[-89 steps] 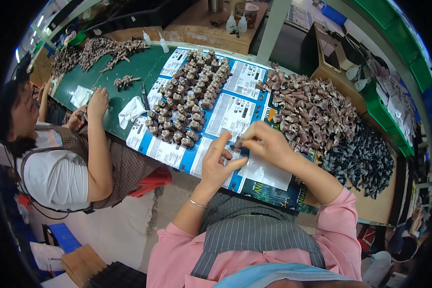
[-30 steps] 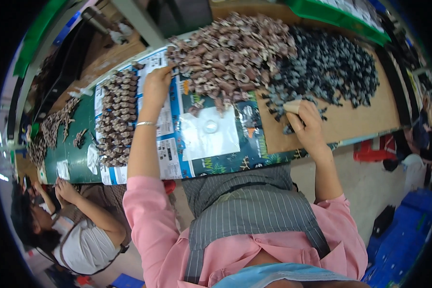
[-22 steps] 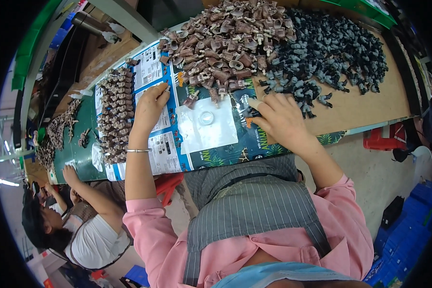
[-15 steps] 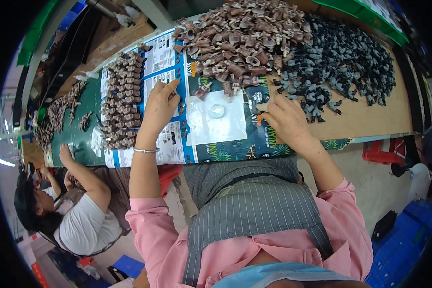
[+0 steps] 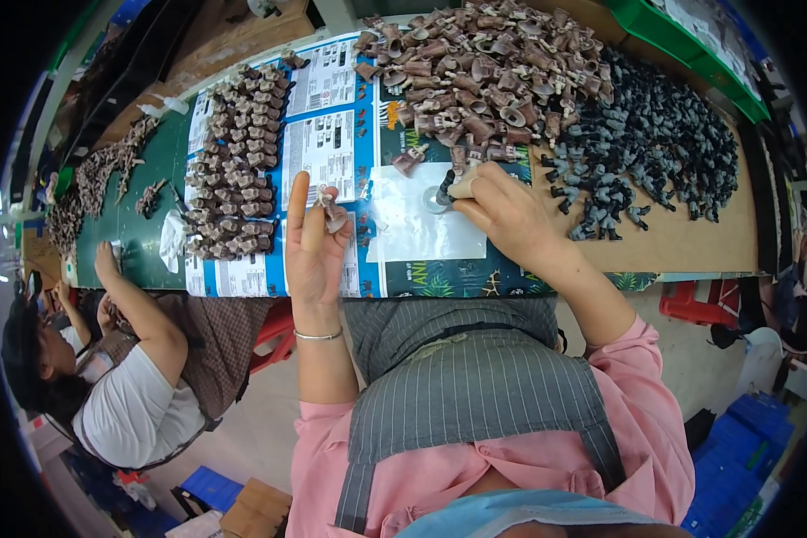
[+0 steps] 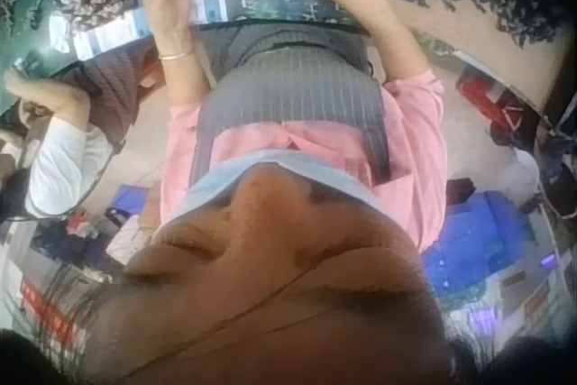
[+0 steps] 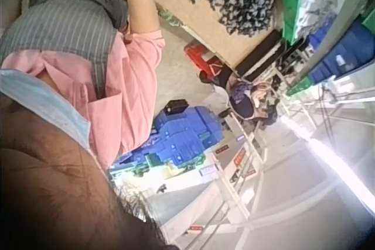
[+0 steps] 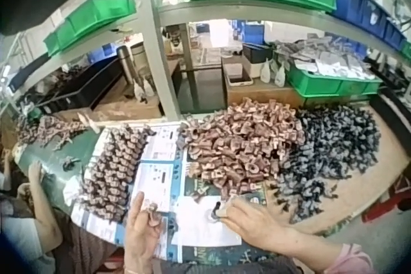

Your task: The person applies glue from a bottle to plastic parts and assembles them into small toy figurines by hand on a factory workbench.

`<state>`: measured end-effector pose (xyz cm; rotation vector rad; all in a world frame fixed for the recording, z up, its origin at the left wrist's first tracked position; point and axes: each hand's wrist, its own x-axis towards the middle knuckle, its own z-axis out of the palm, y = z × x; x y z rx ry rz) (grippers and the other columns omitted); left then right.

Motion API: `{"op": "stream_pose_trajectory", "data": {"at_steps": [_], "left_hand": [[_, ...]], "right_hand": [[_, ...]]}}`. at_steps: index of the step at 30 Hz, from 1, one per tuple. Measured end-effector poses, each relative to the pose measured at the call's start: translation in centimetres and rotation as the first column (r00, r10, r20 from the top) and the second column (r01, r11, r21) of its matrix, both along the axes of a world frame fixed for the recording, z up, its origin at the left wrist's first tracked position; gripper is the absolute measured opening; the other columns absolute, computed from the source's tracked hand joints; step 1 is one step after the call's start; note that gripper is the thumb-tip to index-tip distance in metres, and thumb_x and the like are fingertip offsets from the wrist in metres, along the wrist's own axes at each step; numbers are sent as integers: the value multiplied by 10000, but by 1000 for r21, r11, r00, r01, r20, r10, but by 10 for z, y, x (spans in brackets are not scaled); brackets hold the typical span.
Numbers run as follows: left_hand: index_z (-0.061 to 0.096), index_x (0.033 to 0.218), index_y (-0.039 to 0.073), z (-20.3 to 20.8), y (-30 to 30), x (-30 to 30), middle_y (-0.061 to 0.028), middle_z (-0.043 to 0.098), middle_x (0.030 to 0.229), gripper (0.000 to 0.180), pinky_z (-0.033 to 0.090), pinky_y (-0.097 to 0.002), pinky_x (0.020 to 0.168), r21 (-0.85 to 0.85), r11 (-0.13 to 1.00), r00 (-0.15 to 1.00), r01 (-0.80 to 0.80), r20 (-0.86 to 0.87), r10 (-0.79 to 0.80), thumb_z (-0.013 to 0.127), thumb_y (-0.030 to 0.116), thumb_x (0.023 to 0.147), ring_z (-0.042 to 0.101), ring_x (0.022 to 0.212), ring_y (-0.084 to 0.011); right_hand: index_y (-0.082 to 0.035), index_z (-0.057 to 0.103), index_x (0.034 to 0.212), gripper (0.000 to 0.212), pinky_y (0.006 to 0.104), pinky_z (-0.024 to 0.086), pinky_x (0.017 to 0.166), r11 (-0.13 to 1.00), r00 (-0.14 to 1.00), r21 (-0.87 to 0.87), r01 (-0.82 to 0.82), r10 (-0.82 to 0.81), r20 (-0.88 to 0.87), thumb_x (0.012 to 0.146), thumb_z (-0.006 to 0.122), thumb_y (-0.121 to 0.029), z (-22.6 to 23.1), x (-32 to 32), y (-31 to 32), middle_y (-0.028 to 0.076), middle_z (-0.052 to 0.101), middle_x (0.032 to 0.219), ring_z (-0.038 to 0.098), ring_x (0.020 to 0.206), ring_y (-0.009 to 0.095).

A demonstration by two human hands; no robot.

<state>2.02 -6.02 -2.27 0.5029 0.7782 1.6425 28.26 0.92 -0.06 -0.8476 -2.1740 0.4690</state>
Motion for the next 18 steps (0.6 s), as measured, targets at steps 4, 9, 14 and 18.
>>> {"op": "stream_pose_trajectory", "data": {"at_steps": [4, 9, 14, 18], "left_hand": [[412, 1473, 99, -7, -8, 3, -104, 601, 1244, 522, 527, -321, 924, 17, 999, 999, -27, -38, 28, 534, 1, 975, 619, 1019, -143], [496, 1410, 56, -1, -10, 13, -119, 624, 1239, 456, 525, -253, 842, -87, 995, 981, -39, -195, 21, 555, -2, 961, 627, 1002, -120], [558, 1354, 61, -1, -11, 17, -99, 666, 1170, 424, 535, -248, 807, -144, 990, 953, -9, -301, -35, 621, 23, 936, 646, 932, -115], [586, 1319, 40, -2, -11, 28, -86, 662, 1174, 386, 537, -223, 788, -139, 990, 924, -32, -381, -24, 641, 55, 937, 637, 909, -90]], "right_hand": [[-52, 624, 948, 188, 370, 514, 654, 997, 980, 58, -57, 45, 192, 792, 727, -72, 0, -7, 3, 97, 565, 918, 628, 790, 287], [-74, 596, 969, 135, 393, 511, 654, 988, 962, 105, -110, 79, 261, 834, 605, -71, 5, -8, 5, 96, 533, 925, 613, 767, 291], [-68, 609, 951, 140, 384, 508, 639, 993, 970, 83, -88, 67, 232, 817, 651, -65, 11, -9, 3, 96, 542, 920, 619, 757, 278], [-62, 611, 951, 170, 379, 513, 638, 992, 989, 114, -57, 40, 144, 805, 698, -70, 9, -10, 2, 93, 543, 902, 624, 757, 278]]}}
